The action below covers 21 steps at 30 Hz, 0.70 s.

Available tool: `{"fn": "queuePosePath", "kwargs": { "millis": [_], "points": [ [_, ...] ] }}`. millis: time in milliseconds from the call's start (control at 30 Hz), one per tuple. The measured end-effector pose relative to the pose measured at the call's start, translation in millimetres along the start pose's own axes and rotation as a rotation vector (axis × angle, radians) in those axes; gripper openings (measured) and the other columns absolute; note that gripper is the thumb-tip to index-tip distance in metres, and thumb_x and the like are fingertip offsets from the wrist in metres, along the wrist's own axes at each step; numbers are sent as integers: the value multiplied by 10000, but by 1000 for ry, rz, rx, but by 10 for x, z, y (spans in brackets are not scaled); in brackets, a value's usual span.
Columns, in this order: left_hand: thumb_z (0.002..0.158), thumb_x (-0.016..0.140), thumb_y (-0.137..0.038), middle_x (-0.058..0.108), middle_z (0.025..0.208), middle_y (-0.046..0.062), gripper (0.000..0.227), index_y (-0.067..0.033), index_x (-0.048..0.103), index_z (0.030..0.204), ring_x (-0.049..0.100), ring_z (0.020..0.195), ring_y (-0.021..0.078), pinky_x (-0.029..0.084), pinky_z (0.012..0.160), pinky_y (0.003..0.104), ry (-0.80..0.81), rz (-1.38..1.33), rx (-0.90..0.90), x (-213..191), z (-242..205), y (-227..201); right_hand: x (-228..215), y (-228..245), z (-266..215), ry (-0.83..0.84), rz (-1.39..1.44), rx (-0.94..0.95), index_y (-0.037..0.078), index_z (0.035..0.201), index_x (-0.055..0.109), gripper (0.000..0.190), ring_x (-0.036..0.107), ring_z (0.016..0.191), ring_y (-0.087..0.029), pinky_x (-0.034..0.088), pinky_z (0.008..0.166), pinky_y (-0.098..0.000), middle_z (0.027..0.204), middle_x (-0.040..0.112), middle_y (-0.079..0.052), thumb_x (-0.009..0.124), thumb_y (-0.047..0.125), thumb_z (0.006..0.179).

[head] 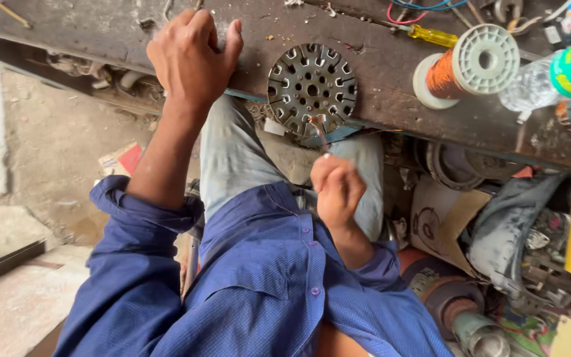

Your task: The person sits at a cluttered workbench and winds copper wire by hand into the slots of a circular metal stator. They repeatedly thread the wire through slots, pull it taut, and adjust the stator's position to continue winding.

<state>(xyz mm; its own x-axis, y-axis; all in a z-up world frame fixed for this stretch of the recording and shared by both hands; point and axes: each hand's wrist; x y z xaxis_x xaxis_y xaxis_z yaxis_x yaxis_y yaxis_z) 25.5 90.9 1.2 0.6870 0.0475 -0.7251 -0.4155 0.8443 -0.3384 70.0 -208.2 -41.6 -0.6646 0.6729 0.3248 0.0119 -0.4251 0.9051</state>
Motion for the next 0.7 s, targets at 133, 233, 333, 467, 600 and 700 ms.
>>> {"fn": "queuePosePath", "kwargs": {
  "millis": [133, 233, 333, 467, 600, 700],
  "points": [
    [918, 833, -315, 555, 725, 63, 428, -108, 526, 704, 568, 636, 293, 407, 569, 424, 5, 15, -11, -3, 26, -45, -42, -244, -8, 334, -469, -150, -1, 1078, 681, 274, 603, 723, -171, 477, 655, -299, 859, 656, -41, 552, 231, 1146],
    [917, 832, -306, 547, 729, 70, 420, -99, 529, 714, 567, 642, 295, 405, 573, 426, -10, 28, -8, -3, 1, -46, -164, -705, -56, 364, -583, -47, -9, 1082, 691, 256, 700, 823, -174, 542, 719, -293, 970, 723, -62, 580, 215, 1135],
    [927, 830, -293, 537, 740, 71, 416, -97, 523, 727, 570, 659, 291, 403, 583, 418, -4, 10, 12, 19, 14, -10, -440, -1197, -115, 223, -569, 214, -9, 1069, 716, 240, 640, 771, -136, 507, 682, -272, 888, 712, -35, 582, 188, 1093],
    [954, 811, -261, 545, 761, 45, 369, -100, 535, 770, 559, 646, 254, 397, 588, 396, -5, -22, 28, 28, -29, 35, -794, -1452, -156, -76, -213, 494, 34, 835, 567, 400, 463, 586, -94, 364, 607, -259, 651, 534, -4, 575, 171, 1211],
    [948, 804, -261, 549, 782, 56, 389, -96, 520, 741, 570, 680, 262, 405, 609, 398, -25, -15, 28, 1, -8, -4, -906, -1041, 27, -97, -196, 365, 21, 1024, 636, 184, 499, 684, -104, 398, 636, -272, 752, 539, -14, 543, 152, 1113],
    [921, 789, -235, 557, 770, 63, 312, -100, 546, 779, 575, 679, 269, 408, 609, 405, -36, -36, 29, 4, -44, 21, -862, -469, 38, 135, -275, 311, -9, 1052, 654, 257, 509, 677, -118, 417, 638, -289, 734, 543, -32, 494, 179, 1126]
  ]
}}
Point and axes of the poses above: each hand's wrist, its own z-axis towards the middle knuckle, its own x-axis out of the palm, y = z × x
